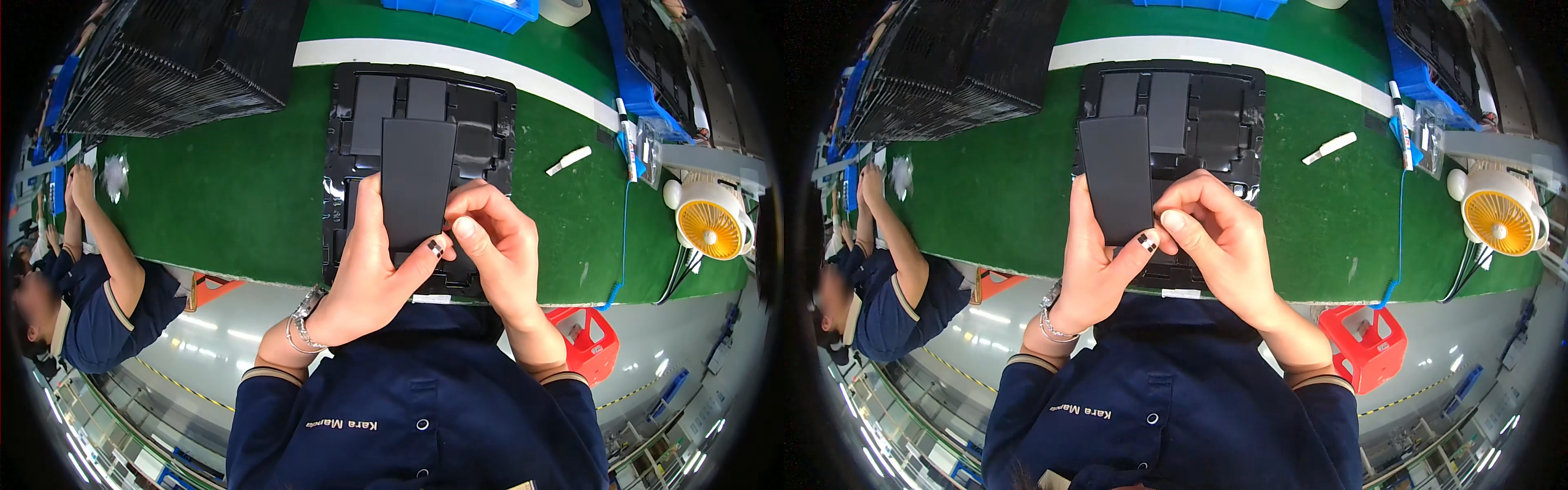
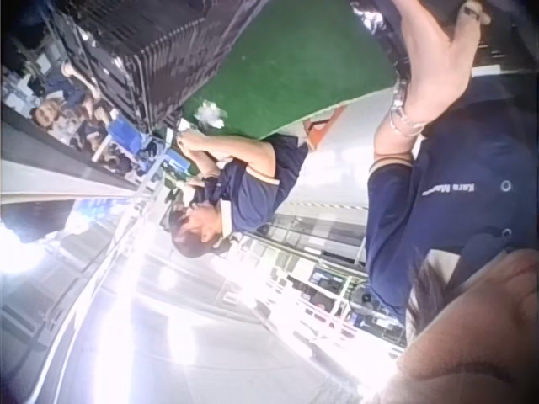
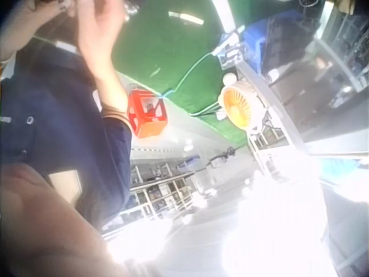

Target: Assembling electronic components into a plastic tray on a factory production line.

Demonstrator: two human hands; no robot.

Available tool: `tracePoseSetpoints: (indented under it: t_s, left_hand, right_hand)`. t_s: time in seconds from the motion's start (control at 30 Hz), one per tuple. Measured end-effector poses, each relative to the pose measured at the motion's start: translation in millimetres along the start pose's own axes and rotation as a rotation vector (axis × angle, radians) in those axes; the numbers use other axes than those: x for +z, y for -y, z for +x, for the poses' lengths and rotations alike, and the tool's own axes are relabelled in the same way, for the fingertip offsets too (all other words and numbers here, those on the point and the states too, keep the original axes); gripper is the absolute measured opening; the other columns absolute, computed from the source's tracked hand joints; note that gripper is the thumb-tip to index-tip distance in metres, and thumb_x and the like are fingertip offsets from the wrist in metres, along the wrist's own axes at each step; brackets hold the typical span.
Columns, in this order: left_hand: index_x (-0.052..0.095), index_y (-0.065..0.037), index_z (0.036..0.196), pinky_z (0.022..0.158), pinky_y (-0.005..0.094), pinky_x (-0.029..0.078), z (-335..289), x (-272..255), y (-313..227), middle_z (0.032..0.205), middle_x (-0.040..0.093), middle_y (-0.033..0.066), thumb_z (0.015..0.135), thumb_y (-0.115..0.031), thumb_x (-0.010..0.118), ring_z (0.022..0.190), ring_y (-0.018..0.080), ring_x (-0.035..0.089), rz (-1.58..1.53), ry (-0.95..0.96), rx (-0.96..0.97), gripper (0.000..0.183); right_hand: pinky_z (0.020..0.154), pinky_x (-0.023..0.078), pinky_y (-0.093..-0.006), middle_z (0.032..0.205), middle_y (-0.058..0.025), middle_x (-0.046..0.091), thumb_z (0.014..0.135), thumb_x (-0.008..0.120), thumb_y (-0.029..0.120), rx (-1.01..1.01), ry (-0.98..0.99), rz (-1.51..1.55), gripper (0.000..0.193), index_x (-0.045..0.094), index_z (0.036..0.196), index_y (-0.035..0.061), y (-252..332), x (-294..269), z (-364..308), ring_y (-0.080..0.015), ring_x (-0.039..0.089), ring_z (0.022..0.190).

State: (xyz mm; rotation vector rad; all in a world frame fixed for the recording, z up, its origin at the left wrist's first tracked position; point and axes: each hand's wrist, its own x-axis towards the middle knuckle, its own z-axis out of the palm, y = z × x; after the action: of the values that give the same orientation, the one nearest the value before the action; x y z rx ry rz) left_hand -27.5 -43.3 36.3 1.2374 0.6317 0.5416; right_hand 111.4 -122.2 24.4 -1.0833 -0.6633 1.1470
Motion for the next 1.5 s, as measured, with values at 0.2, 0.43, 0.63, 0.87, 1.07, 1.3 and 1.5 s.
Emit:
tracePoseSetpoints:
  t_s: [0.2,0.43,0.63,0.87,1.07,1.3,1.5]
  left_hand:
    - [0.026,-0.001,0.132,0.079,0.0290,0.052,-0.1,1.2,2.1,0.105,0.053,0.0085,0.089,0.008,0.055,0.085,0.0118,0.062,0.028,0.028,-0.011,0.052]
    - [0.025,-0.001,0.132,0.079,0.0295,0.052,2.4,7.4,-1.8,0.105,0.053,0.0090,0.090,0.007,0.054,0.084,0.0121,0.062,0.011,0.047,-0.047,0.052]
    - [0.024,0.000,0.133,0.079,0.0305,0.053,4.7,12.3,-1.2,0.105,0.053,0.0095,0.091,0.006,0.054,0.084,0.0126,0.062,0.029,0.053,-0.054,0.052]
    - [0.020,-0.004,0.139,0.079,0.0288,0.055,6.0,14.1,6.3,0.108,0.056,0.0090,0.092,0.007,0.053,0.087,0.0133,0.064,0.066,0.101,-0.041,0.059]
    - [0.028,-0.002,0.138,0.071,0.0295,0.051,10.5,10.0,-0.3,0.089,0.059,0.0109,0.093,-0.004,0.056,0.080,0.0165,0.065,-0.373,0.199,-0.327,0.053]
    - [0.048,-0.002,0.120,0.052,0.0290,0.043,9.4,19.3,13.9,0.065,0.049,0.0043,0.104,-0.035,0.029,0.052,0.0194,0.053,-1.185,0.489,-0.762,0.041]
    - [0.048,-0.005,0.111,0.046,0.0221,0.028,12.0,14.7,16.8,0.058,0.032,-0.0059,0.106,-0.037,0.024,0.045,0.0083,0.036,-1.061,0.526,-0.774,0.041]
  right_hand:
    - [0.061,0.046,-0.0241,0.087,-0.0060,0.055,0.096,0.059,0.003,-0.040,0.022,-0.089,0.010,0.058,0.089,-0.0039,-1.4,-5.1,0.1,-0.0082,0.056,0.067]
    - [0.060,0.046,-0.0235,0.084,-0.0059,0.055,0.095,0.062,0.006,-0.065,0.006,-0.158,0.012,0.058,0.088,-0.0032,3.6,-9.4,-0.2,-0.0082,0.055,0.064]
    - [0.059,0.046,-0.0242,0.084,-0.0059,0.055,0.095,0.061,0.007,-0.068,0.020,-0.116,0.014,0.058,0.086,-0.0027,4.4,-15.3,-0.6,-0.0086,0.056,0.064]
    - [0.058,0.046,-0.0242,0.083,-0.0058,0.055,0.096,0.059,0.006,-0.064,0.012,-0.126,0.015,0.057,0.084,-0.0024,4.1,-21.2,-2.7,-0.0086,0.056,0.062]
    - [0.079,0.050,-0.0277,0.106,-0.0091,0.059,0.097,0.061,0.020,-0.085,0.059,-0.025,0.028,0.056,0.115,-0.0014,-0.2,-38.1,-0.9,-0.0145,0.061,0.090]
    - [0.068,0.044,-0.0277,0.100,-0.0075,0.058,0.087,0.071,0.024,-0.229,-0.054,-0.482,0.027,0.066,0.088,-0.0029,7.0,-55.8,18.3,-0.0140,0.055,0.083]
    - [0.063,0.039,-0.0274,0.083,-0.0054,0.053,0.083,0.073,0.018,-0.264,-0.131,-0.664,0.022,0.065,0.081,-0.0030,16.7,-45.3,20.7,-0.0131,0.049,0.072]
